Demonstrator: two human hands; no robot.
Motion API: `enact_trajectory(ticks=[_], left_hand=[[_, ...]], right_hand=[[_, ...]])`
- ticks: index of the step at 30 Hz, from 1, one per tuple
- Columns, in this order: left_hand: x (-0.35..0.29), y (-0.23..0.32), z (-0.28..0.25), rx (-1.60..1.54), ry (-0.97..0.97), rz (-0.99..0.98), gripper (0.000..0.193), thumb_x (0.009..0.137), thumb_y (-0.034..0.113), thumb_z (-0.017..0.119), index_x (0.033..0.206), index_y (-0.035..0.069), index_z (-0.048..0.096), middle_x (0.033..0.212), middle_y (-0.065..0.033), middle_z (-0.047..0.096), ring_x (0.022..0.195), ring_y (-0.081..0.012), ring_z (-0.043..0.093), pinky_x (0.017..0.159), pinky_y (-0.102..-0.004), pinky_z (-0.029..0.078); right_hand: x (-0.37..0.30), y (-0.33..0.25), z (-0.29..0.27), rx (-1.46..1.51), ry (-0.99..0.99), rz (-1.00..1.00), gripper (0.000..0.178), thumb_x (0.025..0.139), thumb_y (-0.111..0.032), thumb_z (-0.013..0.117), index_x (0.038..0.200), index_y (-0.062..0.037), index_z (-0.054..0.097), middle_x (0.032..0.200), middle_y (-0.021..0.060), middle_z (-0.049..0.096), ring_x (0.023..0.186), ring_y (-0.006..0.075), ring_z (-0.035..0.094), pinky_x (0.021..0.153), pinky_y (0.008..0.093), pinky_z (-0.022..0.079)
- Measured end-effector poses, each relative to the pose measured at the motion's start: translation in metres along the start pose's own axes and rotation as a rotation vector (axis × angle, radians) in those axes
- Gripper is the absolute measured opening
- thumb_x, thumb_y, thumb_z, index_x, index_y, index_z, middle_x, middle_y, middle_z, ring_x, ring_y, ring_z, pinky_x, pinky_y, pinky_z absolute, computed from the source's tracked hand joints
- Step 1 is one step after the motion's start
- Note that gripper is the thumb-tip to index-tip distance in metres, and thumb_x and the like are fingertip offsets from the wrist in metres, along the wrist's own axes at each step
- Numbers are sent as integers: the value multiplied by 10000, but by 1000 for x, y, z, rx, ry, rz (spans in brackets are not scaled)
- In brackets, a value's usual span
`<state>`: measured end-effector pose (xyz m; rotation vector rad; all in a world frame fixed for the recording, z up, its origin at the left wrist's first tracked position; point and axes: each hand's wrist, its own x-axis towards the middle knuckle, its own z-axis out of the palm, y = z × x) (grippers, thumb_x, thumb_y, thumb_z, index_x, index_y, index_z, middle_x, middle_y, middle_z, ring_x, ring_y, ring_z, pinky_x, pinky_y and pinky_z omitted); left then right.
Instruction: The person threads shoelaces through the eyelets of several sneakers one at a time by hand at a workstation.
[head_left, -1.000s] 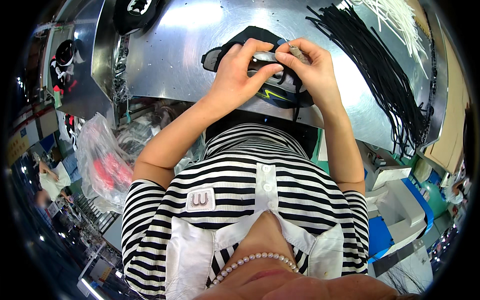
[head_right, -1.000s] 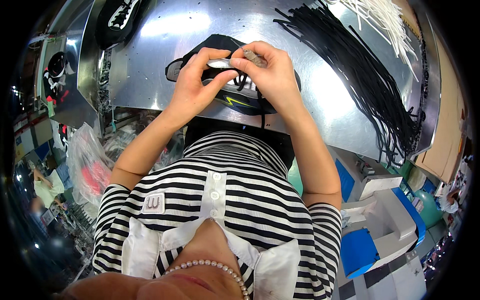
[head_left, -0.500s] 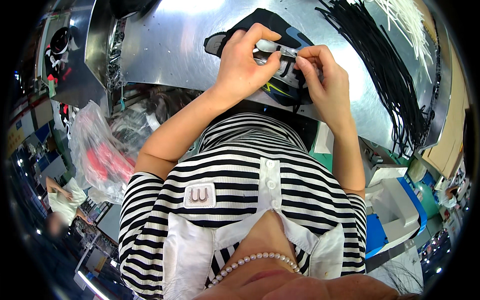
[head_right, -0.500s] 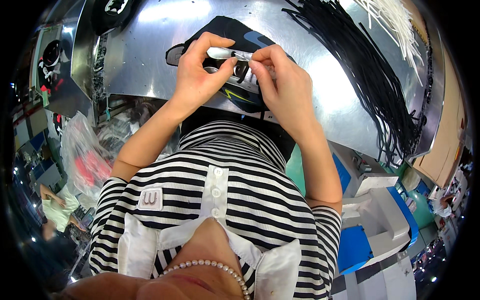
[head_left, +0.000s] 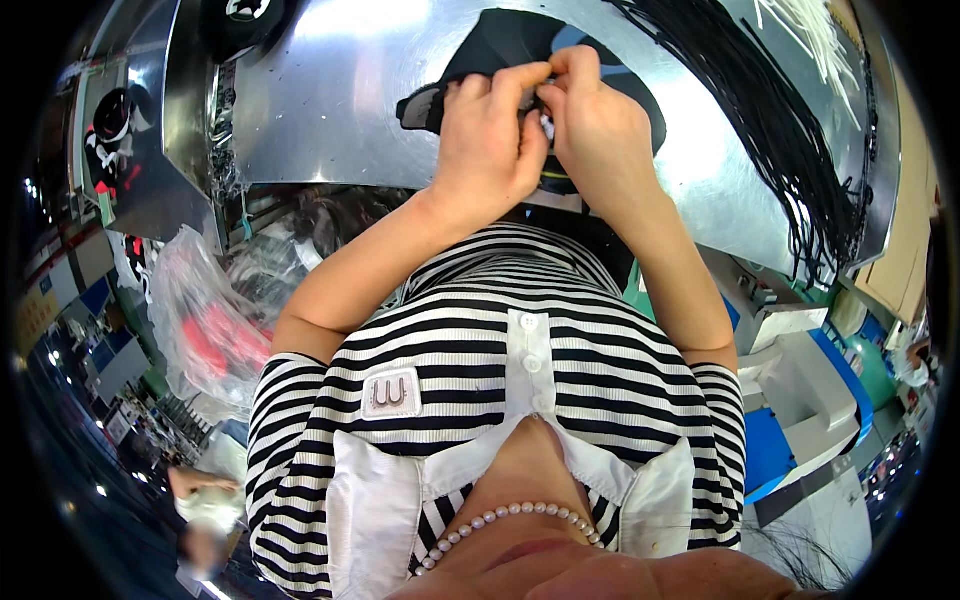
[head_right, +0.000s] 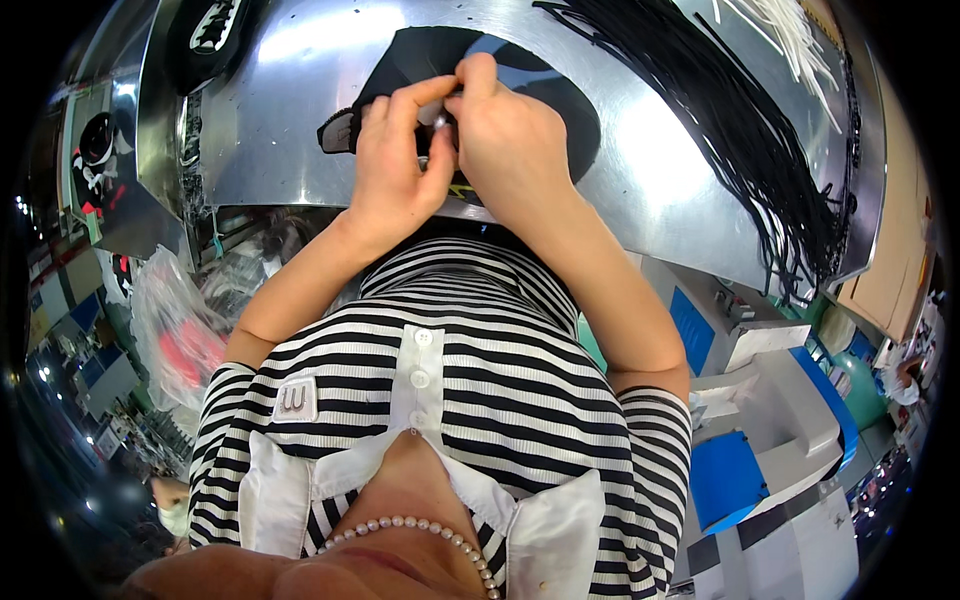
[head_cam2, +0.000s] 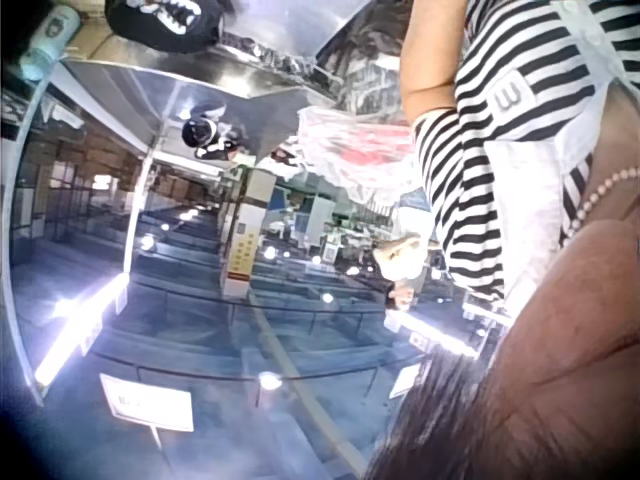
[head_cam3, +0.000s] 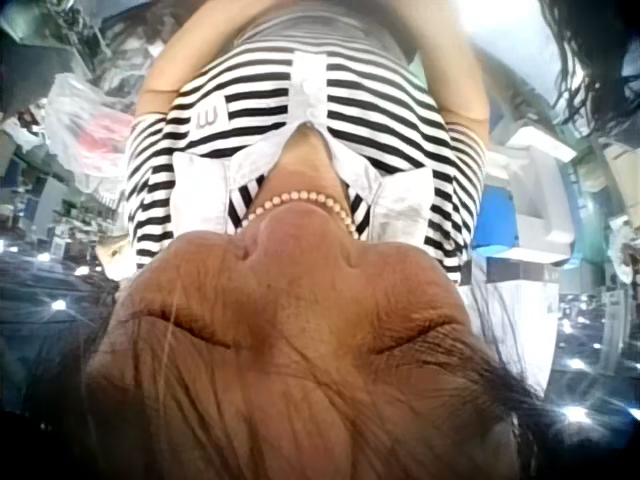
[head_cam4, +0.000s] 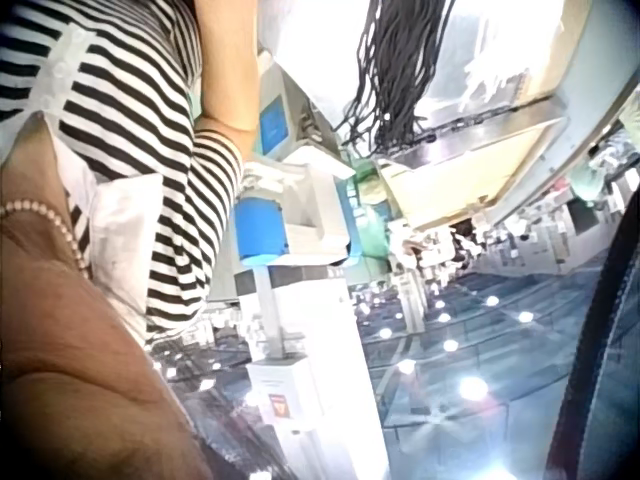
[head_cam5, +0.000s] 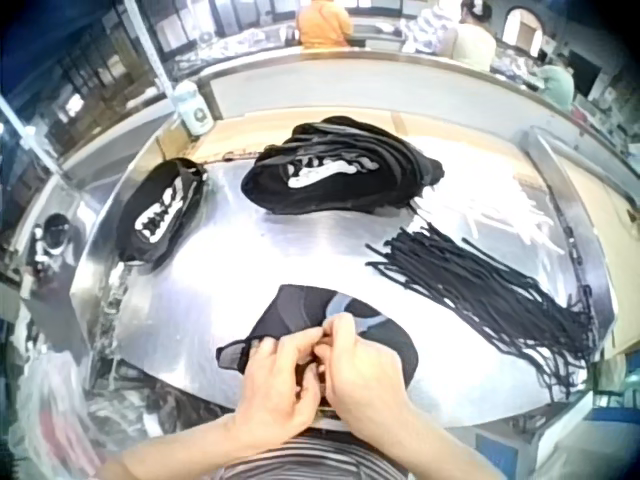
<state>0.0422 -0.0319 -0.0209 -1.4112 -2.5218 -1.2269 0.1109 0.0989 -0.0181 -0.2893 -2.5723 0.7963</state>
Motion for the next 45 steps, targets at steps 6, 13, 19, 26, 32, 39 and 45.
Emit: enact_trajectory(ticks=[6,13,19,26,32,39,45], left_hand=[[10,-15,-4,-632,-17,-431,333,851,-6,606,1182,24,591,949,-83,697,803,-127,662,718,-245,502],[26,-11,-8,-738,-75,-490,235,893,1,566,1123,28,604,917,-58,686,830,-68,611,758,-222,473],[28,8,-34,-516,-190,-505,395,897,131,662,1263,11,573,1113,-120,680,1058,-215,623,932,-348,481],[16,37,-26,385,-157,208,375,781,225,782,1112,96,663,1085,-50,660,1099,-261,581,963,-402,396],[25,21,-4,427,-245,124,241,847,239,711,1071,151,699,941,9,689,893,-229,581,815,-380,377],[42,-2,0,116,-82,42,198,830,234,735,967,92,722,876,-38,674,823,-255,572,802,-344,385],[40,27,-6,42,-55,164,132,826,174,730,912,76,705,810,-33,639,728,-220,539,735,-335,339]], right_hand=[[-15,9,-51,88,-43,224,142,919,-178,648,1034,-96,629,805,104,680,678,274,663,596,357,510],[-29,39,-24,56,156,263,200,889,-200,689,1032,-69,641,894,108,696,715,276,674,624,342,516],[-23,55,-25,178,249,313,163,906,-163,668,1022,-65,610,876,105,696,725,269,677,636,339,517],[-53,21,-50,79,-2,334,272,792,-269,798,918,-77,653,896,46,591,646,214,640,581,337,499],[-50,5,-58,116,-22,261,124,812,-128,729,904,-95,653,920,51,577,651,260,634,559,368,492],[-86,6,-53,574,-91,452,254,860,-279,751,948,-42,719,831,49,682,660,131,617,605,278,483],[-38,31,-38,874,-24,602,179,898,-181,709,900,-2,717,717,-15,624,623,42,513,577,203,396]])
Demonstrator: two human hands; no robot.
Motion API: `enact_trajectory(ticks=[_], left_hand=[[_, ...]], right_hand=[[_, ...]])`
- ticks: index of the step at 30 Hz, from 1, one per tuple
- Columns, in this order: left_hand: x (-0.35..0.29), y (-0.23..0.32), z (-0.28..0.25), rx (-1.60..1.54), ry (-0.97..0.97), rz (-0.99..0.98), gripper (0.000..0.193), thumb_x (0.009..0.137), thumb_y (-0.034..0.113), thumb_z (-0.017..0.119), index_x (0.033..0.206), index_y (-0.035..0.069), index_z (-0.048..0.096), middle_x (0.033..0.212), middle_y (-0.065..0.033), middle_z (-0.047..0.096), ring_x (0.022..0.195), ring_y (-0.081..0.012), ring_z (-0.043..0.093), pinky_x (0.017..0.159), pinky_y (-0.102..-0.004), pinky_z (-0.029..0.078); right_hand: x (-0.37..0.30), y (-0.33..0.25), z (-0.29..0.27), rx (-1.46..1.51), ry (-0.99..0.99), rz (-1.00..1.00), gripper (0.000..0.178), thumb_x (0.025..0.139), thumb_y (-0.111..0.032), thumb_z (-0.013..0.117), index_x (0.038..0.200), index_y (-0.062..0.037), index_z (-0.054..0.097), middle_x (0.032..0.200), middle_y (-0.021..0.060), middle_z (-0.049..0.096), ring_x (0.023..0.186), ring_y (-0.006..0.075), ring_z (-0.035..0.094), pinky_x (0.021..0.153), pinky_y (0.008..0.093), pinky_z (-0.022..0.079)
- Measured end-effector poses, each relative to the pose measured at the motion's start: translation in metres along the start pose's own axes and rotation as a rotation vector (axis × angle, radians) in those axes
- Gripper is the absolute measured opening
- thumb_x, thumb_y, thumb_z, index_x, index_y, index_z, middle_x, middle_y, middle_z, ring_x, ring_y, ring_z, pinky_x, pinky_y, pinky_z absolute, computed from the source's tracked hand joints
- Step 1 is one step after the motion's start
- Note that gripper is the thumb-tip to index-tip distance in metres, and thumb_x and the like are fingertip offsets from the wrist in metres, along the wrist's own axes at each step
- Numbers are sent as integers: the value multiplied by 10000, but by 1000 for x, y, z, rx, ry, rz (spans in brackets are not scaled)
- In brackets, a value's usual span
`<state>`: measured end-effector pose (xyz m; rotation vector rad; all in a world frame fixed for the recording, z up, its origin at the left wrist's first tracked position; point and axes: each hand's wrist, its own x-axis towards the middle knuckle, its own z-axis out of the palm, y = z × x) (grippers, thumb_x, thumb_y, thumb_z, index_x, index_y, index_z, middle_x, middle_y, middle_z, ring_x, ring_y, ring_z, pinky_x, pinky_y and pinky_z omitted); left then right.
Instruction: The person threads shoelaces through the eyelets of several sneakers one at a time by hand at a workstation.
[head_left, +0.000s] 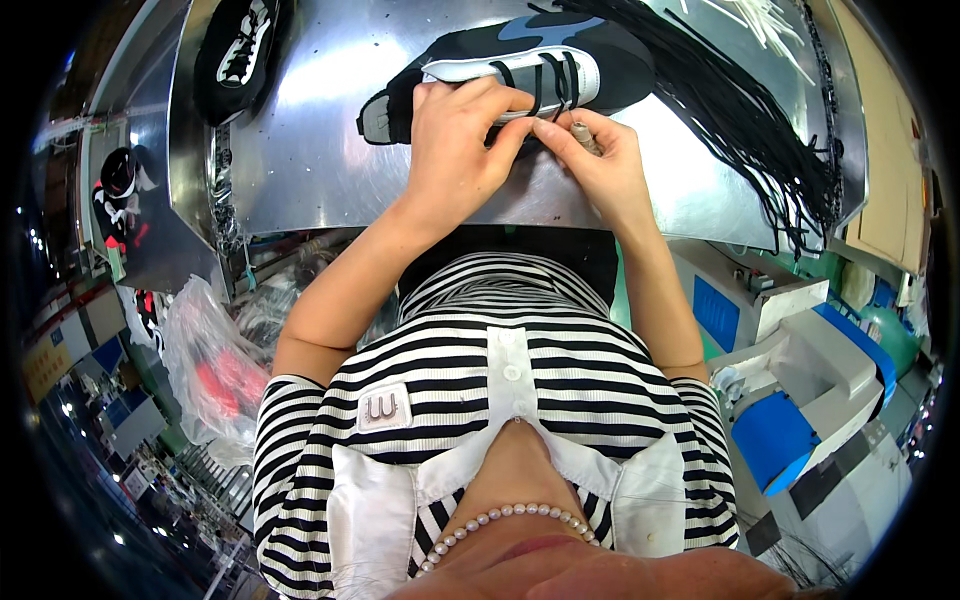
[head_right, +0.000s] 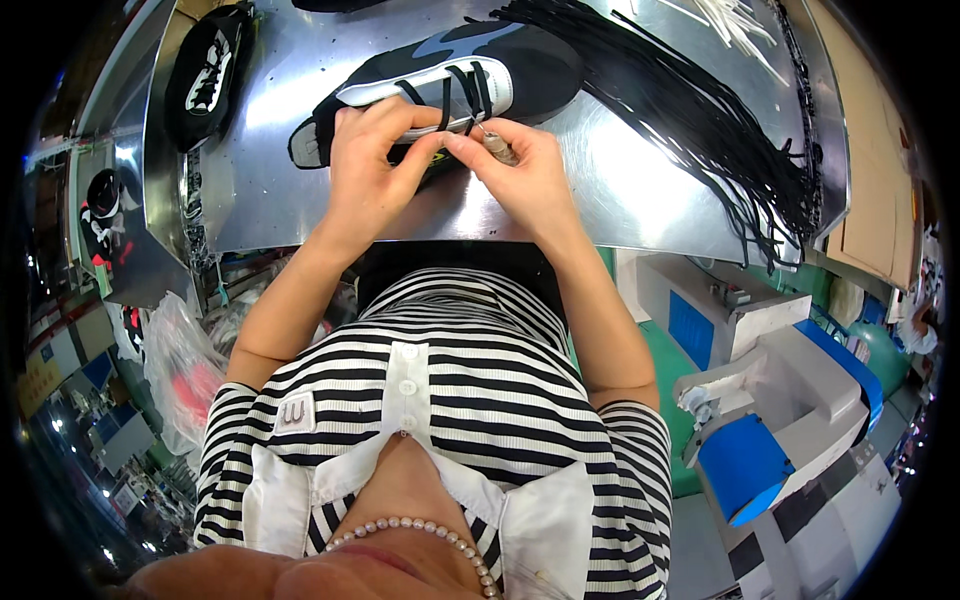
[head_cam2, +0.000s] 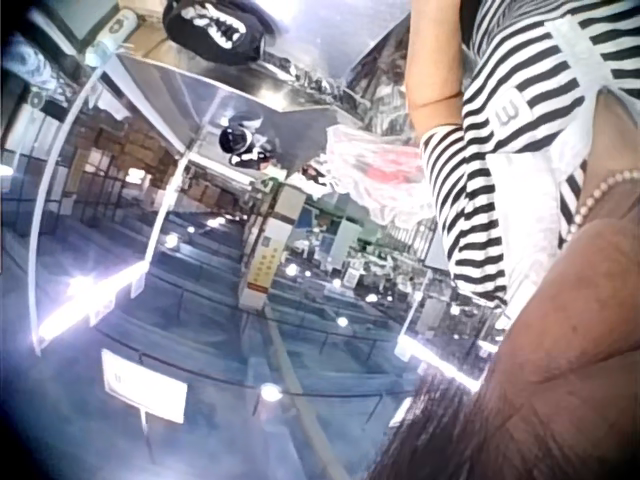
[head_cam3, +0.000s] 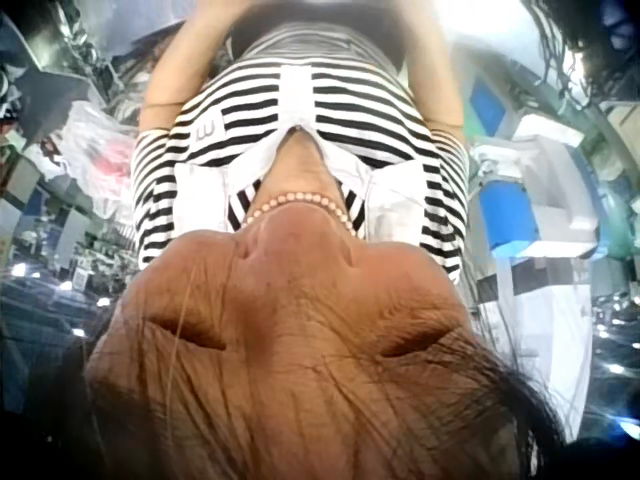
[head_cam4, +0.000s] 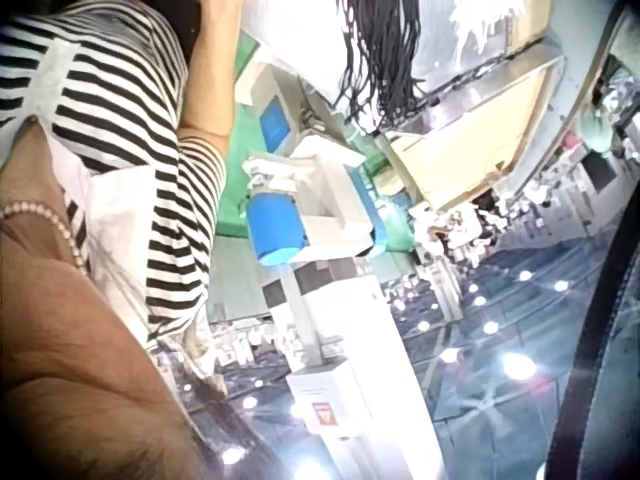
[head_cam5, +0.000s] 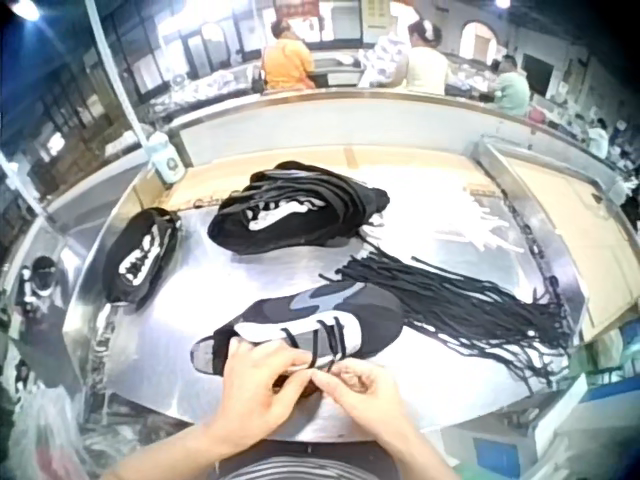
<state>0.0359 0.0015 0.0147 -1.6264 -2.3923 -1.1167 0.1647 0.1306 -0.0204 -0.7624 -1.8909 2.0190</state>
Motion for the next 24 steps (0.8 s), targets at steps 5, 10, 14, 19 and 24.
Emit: enact_trajectory(ticks=[5,10,14,19,24], left_hand=[[3,0,-18,137,82,38,107,824,162,732,902,93,709,782,-18,626,709,-202,541,716,-335,326],[1,-16,-5,185,-99,49,152,866,200,679,981,104,709,848,-24,625,831,-251,547,760,-374,352],[-8,-27,8,192,-201,-45,186,901,238,645,1012,101,702,899,-33,652,898,-268,561,809,-382,365],[-4,-30,2,76,-275,-136,243,878,278,688,1013,77,707,969,-36,689,922,-250,574,877,-374,361],[-1,-36,4,-87,-314,-174,297,809,261,758,994,35,708,909,-87,718,775,-239,646,776,-336,461]], right_hand=[[-24,-9,-2,178,-377,157,157,902,-181,715,945,-29,710,795,-40,634,687,47,525,639,195,418],[-31,7,0,-69,-340,-230,119,895,-120,685,955,-17,686,919,27,605,844,112,579,760,259,464],[9,-10,3,22,72,-177,105,897,-73,698,984,-13,698,864,-13,668,770,44,569,712,187,453],[33,10,7,91,166,-278,106,892,-41,698,989,0,707,851,-12,681,748,24,577,663,190,460],[40,17,12,-205,249,-619,127,839,25,695,961,-8,685,899,55,687,686,107,634,574,219,492]])
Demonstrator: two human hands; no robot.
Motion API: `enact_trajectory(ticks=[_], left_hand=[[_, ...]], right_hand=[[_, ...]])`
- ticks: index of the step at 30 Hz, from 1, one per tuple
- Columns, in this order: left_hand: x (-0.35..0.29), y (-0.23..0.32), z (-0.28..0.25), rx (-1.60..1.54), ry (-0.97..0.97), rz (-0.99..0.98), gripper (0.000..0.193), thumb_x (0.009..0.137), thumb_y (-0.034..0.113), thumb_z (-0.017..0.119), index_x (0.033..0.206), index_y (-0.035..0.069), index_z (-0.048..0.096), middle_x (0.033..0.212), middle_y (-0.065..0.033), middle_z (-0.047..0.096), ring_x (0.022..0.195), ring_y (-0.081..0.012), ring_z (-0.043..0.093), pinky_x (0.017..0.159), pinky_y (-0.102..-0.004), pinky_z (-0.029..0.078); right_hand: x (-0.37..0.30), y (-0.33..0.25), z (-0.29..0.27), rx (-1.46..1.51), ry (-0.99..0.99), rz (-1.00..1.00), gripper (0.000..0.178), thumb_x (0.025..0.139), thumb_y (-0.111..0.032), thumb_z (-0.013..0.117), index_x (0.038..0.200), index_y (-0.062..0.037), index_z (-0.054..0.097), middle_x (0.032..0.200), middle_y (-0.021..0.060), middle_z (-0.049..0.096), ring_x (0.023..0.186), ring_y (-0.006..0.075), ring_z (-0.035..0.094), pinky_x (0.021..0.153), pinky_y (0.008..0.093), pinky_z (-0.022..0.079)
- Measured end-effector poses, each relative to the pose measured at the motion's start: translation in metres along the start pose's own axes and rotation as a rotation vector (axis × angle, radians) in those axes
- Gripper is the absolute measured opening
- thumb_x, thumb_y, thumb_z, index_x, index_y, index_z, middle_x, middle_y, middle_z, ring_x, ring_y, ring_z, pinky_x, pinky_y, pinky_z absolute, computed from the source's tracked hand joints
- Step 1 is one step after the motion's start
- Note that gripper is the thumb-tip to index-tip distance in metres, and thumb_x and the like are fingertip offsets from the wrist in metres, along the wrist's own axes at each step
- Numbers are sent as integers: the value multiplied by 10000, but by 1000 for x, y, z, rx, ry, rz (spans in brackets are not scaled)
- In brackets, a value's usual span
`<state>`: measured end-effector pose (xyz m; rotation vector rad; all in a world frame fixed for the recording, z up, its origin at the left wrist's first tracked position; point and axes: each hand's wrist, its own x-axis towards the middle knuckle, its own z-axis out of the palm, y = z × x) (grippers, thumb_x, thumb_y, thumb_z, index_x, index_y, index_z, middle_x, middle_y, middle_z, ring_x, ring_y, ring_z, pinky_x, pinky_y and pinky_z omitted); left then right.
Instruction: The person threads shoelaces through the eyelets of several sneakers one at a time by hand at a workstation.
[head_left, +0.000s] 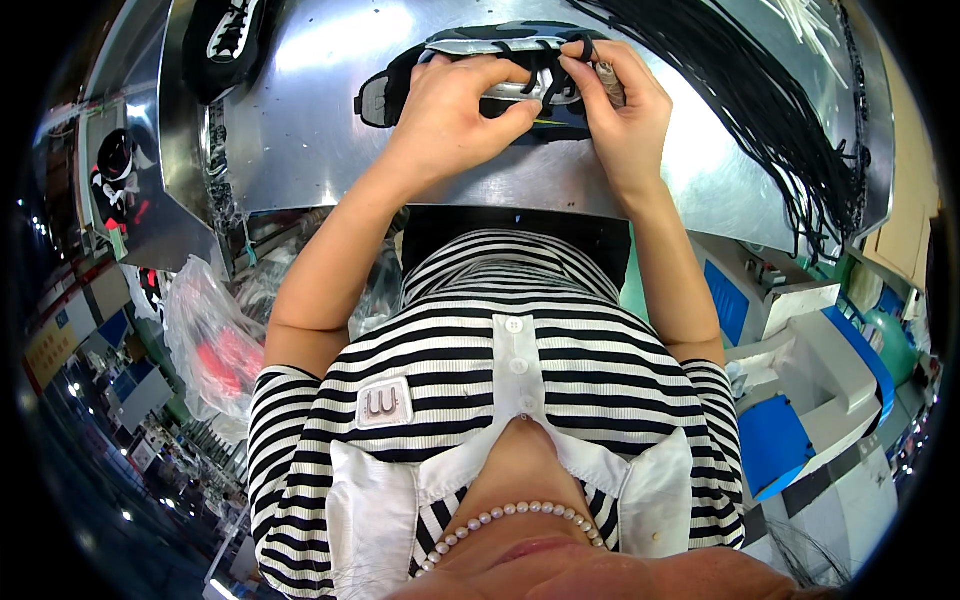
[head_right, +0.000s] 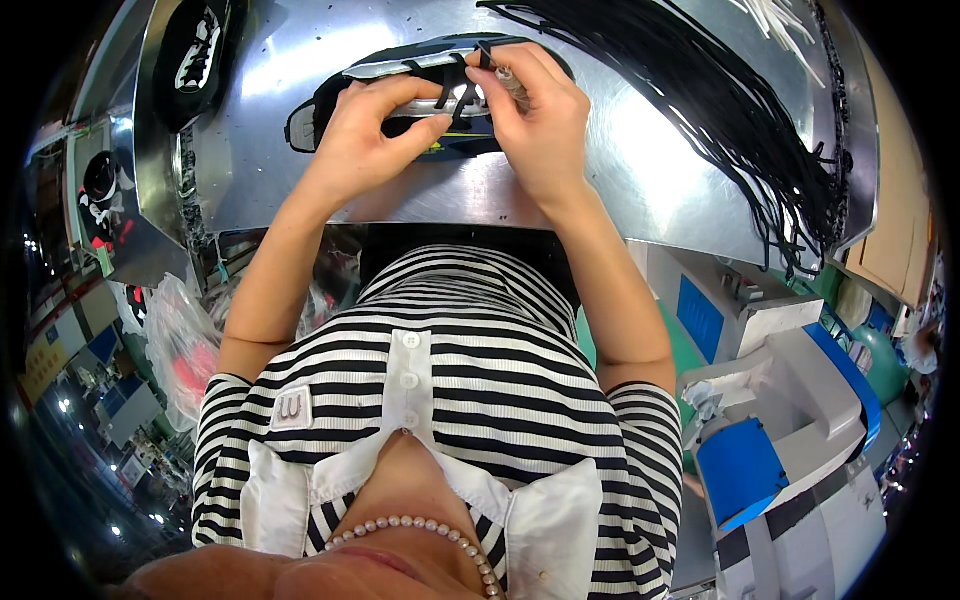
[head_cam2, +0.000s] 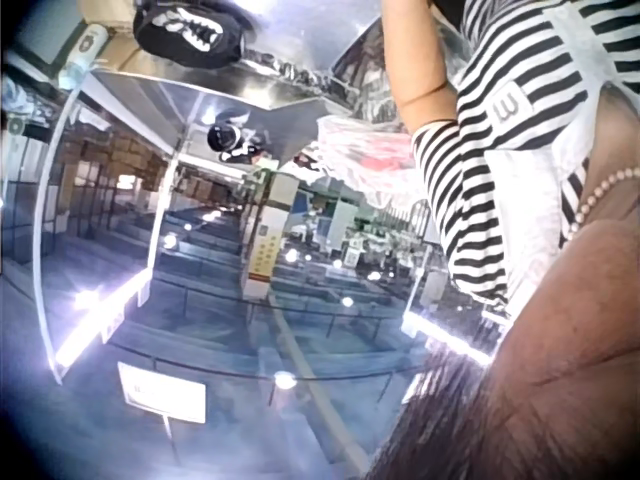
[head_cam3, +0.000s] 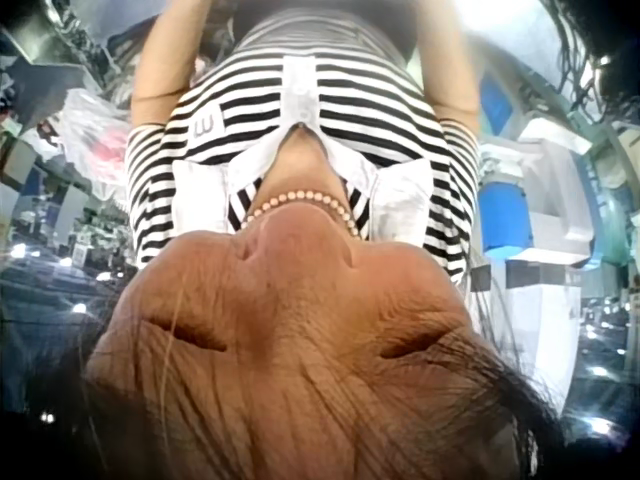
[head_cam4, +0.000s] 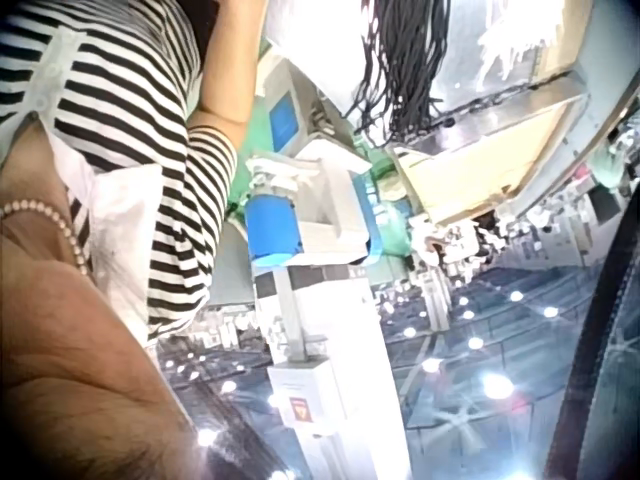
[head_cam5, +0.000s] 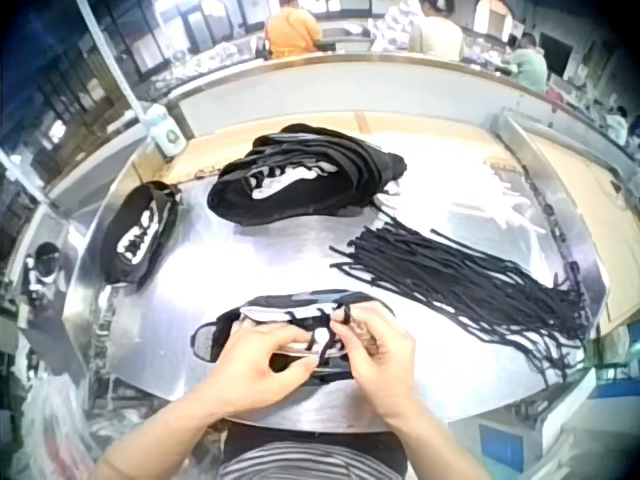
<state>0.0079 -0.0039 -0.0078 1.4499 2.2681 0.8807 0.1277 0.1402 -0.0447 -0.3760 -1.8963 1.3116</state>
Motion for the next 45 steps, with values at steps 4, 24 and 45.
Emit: enact_trajectory(ticks=[4,24,45], left_hand=[[4,6,1,-15,5,-22,308,772,239,791,960,10,706,816,-120,717,670,-223,667,650,-298,501],[4,2,13,-7,86,-10,249,755,218,801,854,8,709,706,-82,686,562,-188,603,563,-286,453],[-18,3,12,224,284,372,160,738,129,806,814,92,670,705,-17,578,639,-219,529,607,-339,385]], right_hand=[[1,3,-1,-129,3,-180,167,816,54,708,964,-12,668,923,70,677,695,143,650,533,235,504],[-39,-29,-30,-196,-288,402,149,927,-135,656,997,-22,588,782,105,707,674,226,692,614,304,509],[-10,-43,-75,-76,-102,136,192,943,-80,628,1134,-61,640,931,41,721,727,35,643,581,185,498]])
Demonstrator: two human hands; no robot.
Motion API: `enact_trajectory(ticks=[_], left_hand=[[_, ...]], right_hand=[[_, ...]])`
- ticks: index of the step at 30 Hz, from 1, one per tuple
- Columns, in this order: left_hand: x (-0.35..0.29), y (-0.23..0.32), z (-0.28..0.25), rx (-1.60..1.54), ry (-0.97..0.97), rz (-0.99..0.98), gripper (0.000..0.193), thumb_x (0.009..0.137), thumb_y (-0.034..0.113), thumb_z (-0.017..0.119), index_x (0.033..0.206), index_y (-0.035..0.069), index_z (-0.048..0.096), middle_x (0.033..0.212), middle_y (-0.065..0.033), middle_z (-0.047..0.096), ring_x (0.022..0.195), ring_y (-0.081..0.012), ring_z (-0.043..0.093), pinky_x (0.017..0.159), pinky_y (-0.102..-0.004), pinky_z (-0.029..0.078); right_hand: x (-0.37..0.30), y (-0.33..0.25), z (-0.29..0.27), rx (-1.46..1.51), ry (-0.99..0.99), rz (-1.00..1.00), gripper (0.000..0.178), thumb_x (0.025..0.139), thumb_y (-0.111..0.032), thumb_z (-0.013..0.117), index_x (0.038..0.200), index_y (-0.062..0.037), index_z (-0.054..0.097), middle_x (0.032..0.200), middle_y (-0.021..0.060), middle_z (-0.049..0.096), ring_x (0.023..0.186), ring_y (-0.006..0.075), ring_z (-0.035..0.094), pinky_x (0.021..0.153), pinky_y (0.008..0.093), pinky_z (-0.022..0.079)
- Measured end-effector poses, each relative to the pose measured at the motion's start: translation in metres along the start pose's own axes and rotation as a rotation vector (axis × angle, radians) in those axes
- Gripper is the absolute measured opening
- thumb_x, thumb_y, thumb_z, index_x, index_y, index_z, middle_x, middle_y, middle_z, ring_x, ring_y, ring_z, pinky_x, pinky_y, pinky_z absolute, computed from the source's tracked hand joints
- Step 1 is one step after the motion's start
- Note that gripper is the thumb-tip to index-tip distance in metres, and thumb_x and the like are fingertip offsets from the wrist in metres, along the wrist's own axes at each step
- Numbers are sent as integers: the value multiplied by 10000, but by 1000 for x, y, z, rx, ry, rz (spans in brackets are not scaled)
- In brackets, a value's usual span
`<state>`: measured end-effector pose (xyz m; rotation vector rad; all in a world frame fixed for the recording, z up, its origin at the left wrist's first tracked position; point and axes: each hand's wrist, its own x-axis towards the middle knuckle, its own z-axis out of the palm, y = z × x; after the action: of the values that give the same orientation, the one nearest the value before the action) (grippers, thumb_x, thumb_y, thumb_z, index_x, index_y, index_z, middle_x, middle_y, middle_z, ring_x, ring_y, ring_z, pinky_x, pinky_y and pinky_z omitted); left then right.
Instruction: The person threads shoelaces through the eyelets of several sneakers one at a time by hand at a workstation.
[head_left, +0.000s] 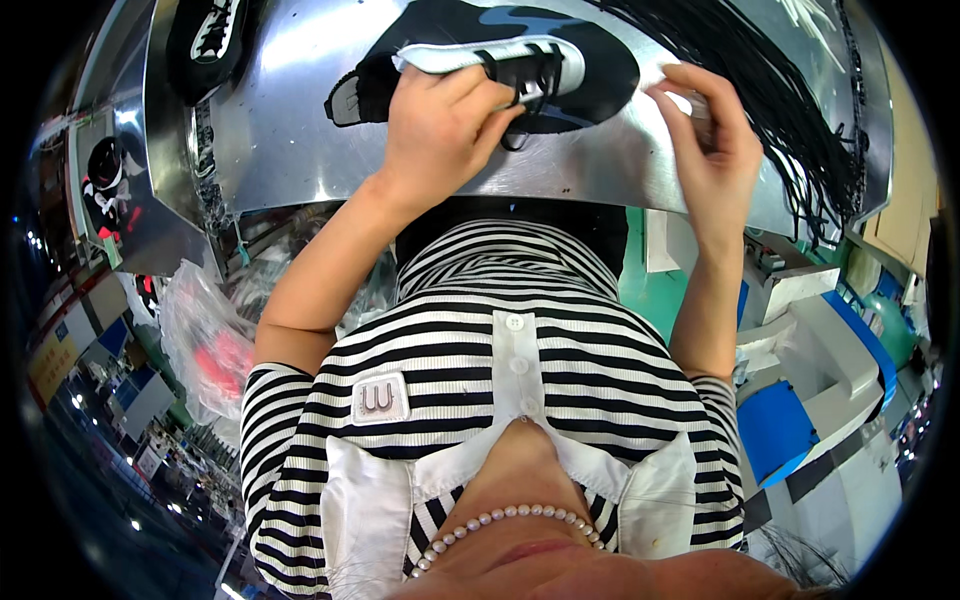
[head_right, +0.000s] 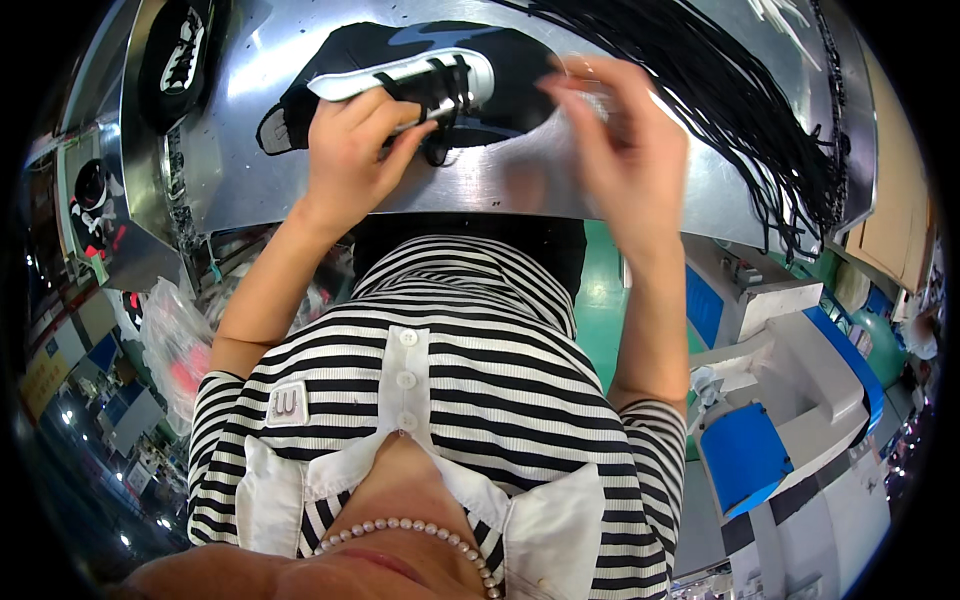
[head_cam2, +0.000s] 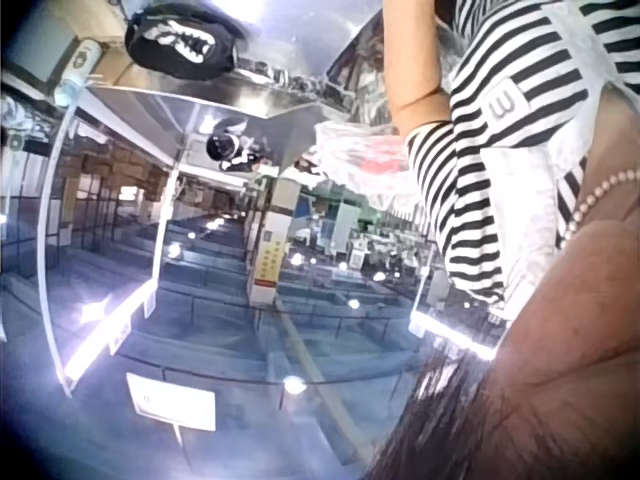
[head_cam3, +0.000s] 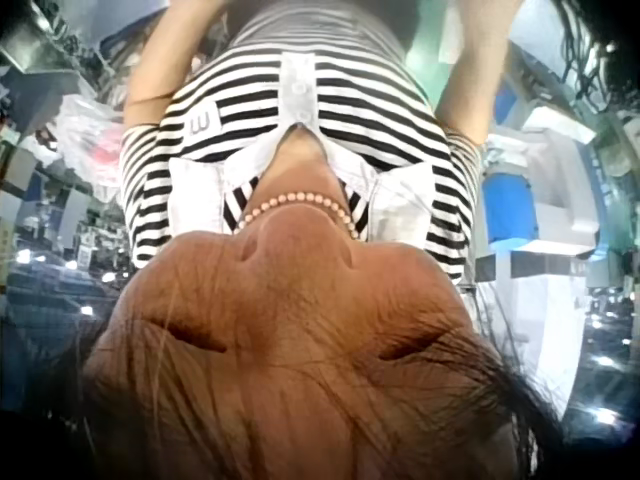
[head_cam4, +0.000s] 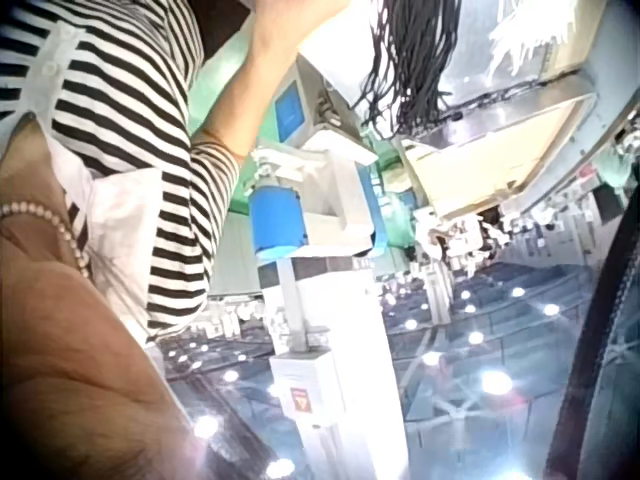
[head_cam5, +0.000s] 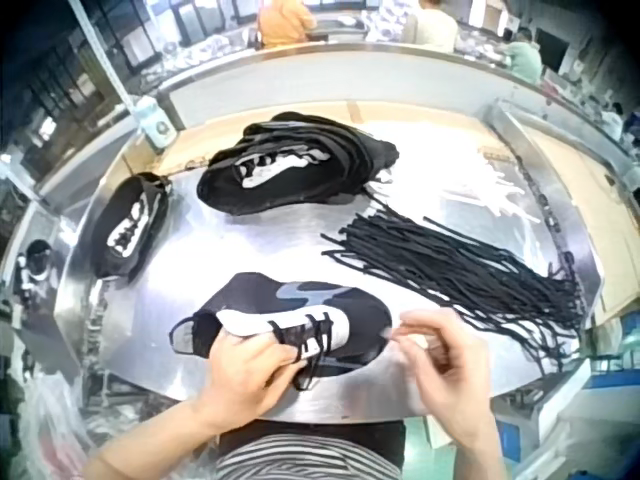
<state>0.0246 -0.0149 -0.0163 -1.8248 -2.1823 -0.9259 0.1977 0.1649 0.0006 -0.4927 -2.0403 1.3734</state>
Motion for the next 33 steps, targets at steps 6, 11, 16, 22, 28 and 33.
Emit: enact_trajectory(ticks=[6,11,16,22,28,33], left_hand=[[-7,1,4,42,88,9,204,680,55,778,849,87,670,717,-24,553,650,-221,534,578,-332,431],[-9,-3,11,50,136,58,177,670,72,761,815,96,663,699,-17,503,630,-199,516,533,-318,424],[-3,-1,5,-13,69,45,214,683,83,801,857,81,677,704,-36,538,648,-221,523,587,-338,414],[1,3,-2,24,-67,44,171,734,143,783,867,92,688,746,-16,572,700,-208,548,657,-328,401],[2,1,-6,8,-114,15,375,774,150,777,1122,89,650,858,-54,656,755,-254,610,702,-353,458],[3,4,-12,-392,-96,-608,503,910,293,685,1340,96,514,869,-122,684,782,-303,647,740,-395,490]], right_hand=[[22,-6,61,-643,-277,-397,213,769,-70,638,977,-70,591,770,31,655,651,214,666,525,326,488],[28,-3,64,-529,-368,-102,197,812,-129,665,1001,-82,637,779,56,699,708,258,689,612,363,525],[40,7,61,-149,-332,64,208,833,-150,689,1039,-129,707,831,76,721,753,256,700,688,352,538],[92,-47,-23,406,207,-105,210,911,-47,651,1118,-14,670,885,0,687,597,-4,457,514,156,342],[46,10,32,359,-103,163,172,899,-111,697,1057,-49,720,943,1,715,767,27,563,673,176,413],[25,26,56,371,-306,301,132,918,-90,671,1034,-34,702,910,-2,693,821,45,608,745,190,478]])
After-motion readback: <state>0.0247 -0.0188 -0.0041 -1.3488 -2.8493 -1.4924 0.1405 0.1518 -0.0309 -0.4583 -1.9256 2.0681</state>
